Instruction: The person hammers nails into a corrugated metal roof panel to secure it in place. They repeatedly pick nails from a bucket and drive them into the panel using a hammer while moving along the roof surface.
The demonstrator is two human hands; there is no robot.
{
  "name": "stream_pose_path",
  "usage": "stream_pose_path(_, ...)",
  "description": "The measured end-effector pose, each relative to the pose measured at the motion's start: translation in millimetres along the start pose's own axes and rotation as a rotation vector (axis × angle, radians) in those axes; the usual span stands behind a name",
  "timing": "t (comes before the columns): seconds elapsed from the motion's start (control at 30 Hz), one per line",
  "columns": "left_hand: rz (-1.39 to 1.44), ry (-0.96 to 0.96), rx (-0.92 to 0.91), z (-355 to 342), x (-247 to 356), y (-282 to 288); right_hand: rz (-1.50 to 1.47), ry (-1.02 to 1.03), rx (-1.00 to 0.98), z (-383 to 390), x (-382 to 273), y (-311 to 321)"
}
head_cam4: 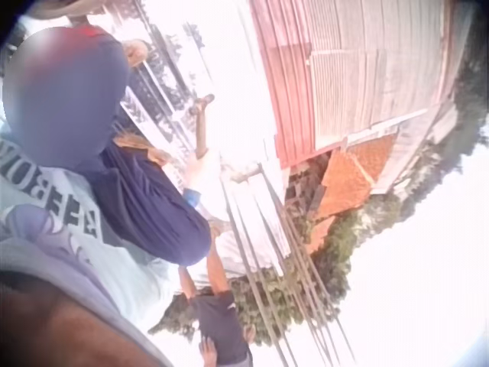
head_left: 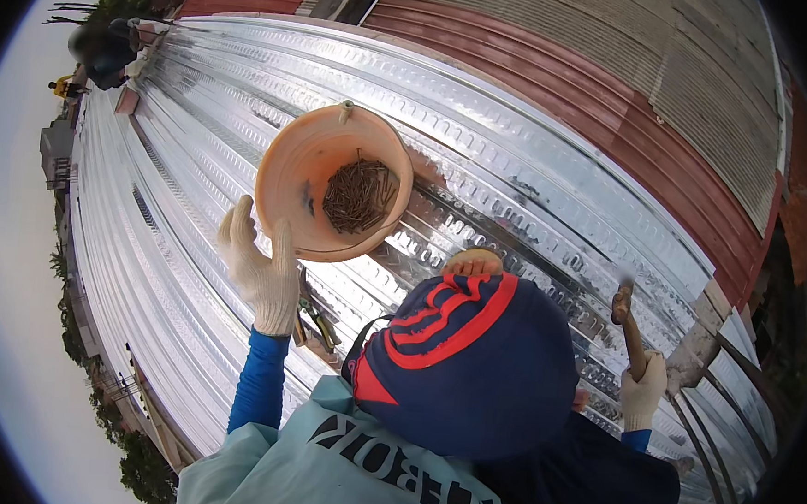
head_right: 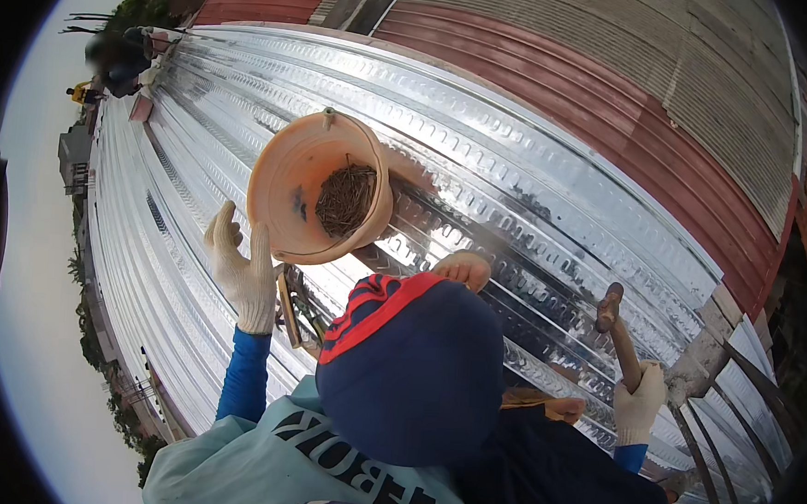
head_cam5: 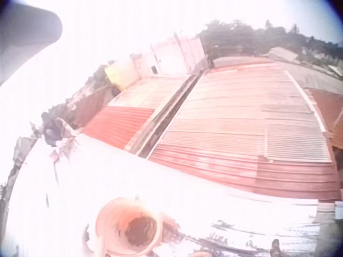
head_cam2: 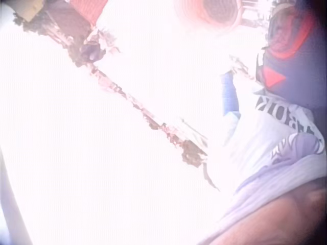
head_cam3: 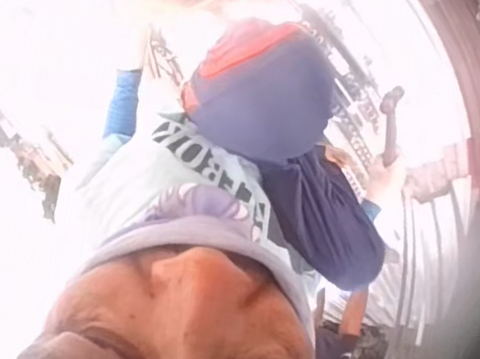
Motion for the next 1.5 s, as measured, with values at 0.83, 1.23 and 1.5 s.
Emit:
stream_pose_path(0.83,0.415,0.544,-0.881,-92,84,-25,-0.168,-0.237,-0.238,-60,-52,66)
stream_pose_path(1.23,0.577,0.955,-0.666,-100,17,239,0.041,-0.526,-0.359,80,-119,239)
stream_pose_path(1.5,0.556,1.231,-0.557,-43,-3,379,-0.096,-0.772,-0.368,181,-241,315)
Point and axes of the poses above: each hand's wrist, its own z-axis away from the middle knuckle, its own y-axis out of the back of the hand, x = y × z, the point moved 8 cm from there along -z, towards the middle knuckle, and after that the axes turned 2 degrees about z, right-handed, at the moved point
